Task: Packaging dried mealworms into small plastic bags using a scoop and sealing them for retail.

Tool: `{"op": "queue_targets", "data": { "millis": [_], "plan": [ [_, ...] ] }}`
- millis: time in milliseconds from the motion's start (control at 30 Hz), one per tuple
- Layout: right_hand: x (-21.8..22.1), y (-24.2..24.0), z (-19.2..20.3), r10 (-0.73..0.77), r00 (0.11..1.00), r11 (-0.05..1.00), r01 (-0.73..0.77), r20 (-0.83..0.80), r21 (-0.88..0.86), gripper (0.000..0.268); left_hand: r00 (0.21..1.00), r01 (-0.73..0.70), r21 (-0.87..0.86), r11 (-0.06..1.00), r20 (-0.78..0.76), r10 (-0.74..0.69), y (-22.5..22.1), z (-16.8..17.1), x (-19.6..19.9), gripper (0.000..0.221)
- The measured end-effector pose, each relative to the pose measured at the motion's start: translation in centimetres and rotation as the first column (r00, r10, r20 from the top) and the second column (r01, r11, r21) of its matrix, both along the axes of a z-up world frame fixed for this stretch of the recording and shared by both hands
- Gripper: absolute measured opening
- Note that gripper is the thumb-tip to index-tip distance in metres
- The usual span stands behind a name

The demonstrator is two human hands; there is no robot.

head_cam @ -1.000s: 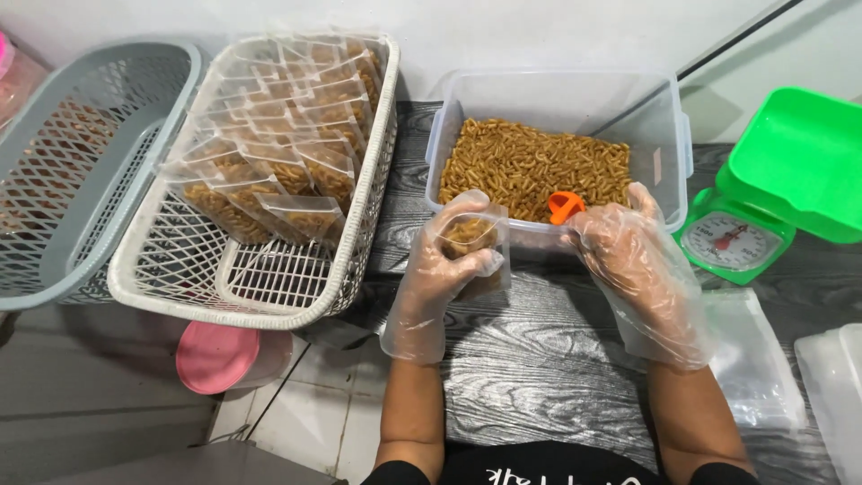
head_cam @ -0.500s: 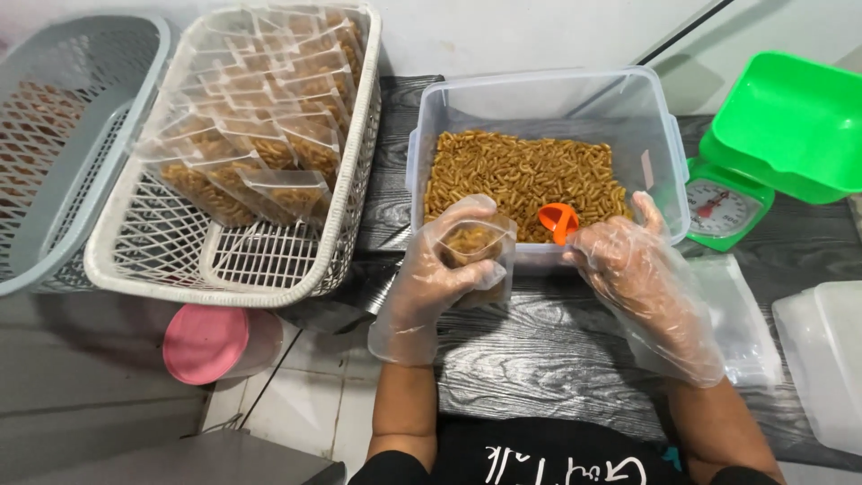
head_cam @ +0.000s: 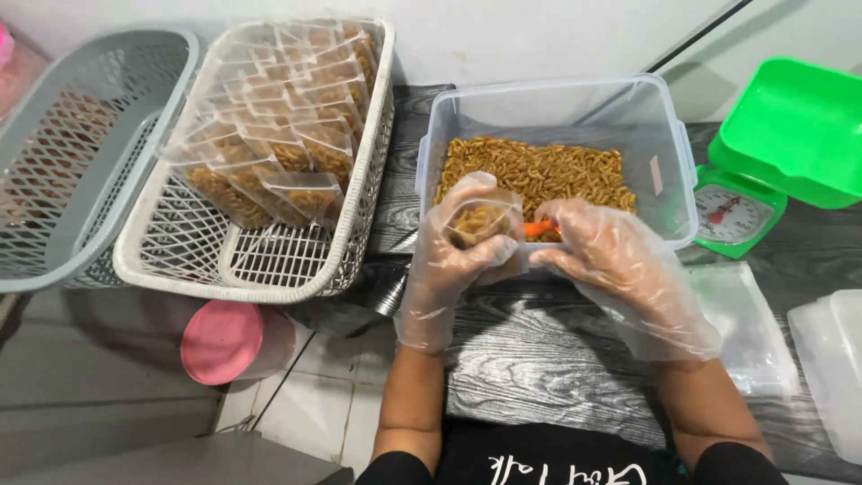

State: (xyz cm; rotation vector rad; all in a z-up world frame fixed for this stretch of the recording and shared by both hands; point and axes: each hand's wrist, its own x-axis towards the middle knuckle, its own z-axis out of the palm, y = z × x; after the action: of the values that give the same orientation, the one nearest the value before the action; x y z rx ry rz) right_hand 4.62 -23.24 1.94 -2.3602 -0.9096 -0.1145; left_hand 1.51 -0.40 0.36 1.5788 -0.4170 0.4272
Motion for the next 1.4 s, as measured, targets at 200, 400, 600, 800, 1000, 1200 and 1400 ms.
{"op": "queue_targets", "data": {
  "millis": [200, 400, 600, 800, 1000, 1200, 1400],
  "plan": [
    [-1.5, 1.7, 3.3, 0.027, 1.000, 0.998, -0.026, 0.015, -0.060, 0.050, 0.999, 0.034, 0.118, 0.992, 0.013, -0.036, 0.3, 0.3, 0.1, 0.066],
    [0.8, 0.4, 0.9, 0.037, 0.992, 0.998, -0.031, -0.117, 0.050, 0.049, 0.998, -0.061, 0.207, 0.976, 0.021, 0.058, -0.6, 1.1, -0.4, 0.063],
    [0.7, 1.5, -1.4, 0.129, 0.989, 0.971, -0.141, 0.075, 0.192, 0.041, 0.999, -0.037, 0.043, 0.998, 0.040, 0.036, -0.9, 0.8, 0.3, 0.061],
    [1.1, 0.9, -3.7, 0.030, 0.978, 0.994, -0.050, 0.207, 0.094, 0.024, 0.978, -0.193, 0.135, 0.972, 0.105, 0.180, -1.6, 0.2, 0.2, 0.055],
    [2.1, 1.0, -6.1, 0.021, 0.945, 0.993, -0.057, 0.326, 0.101, 0.018, 0.951, -0.273, 0.216, 0.937, 0.207, 0.230, -1.5, -0.6, 1.0, 0.056],
    [4.0, 1.3, -8.6, 0.007, 0.902, 0.992, -0.063, 0.432, 0.114, 0.014, 0.970, -0.205, 0.147, 0.968, 0.159, 0.182, -1.0, 0.3, 1.7, 0.055],
    [3.9, 1.5, -9.1, 0.000, 0.840, 0.989, -0.079, 0.543, 0.122, 0.010, 0.972, -0.192, 0.207, 0.959, 0.173, 0.157, -0.7, 0.9, 2.2, 0.060]
  ]
}}
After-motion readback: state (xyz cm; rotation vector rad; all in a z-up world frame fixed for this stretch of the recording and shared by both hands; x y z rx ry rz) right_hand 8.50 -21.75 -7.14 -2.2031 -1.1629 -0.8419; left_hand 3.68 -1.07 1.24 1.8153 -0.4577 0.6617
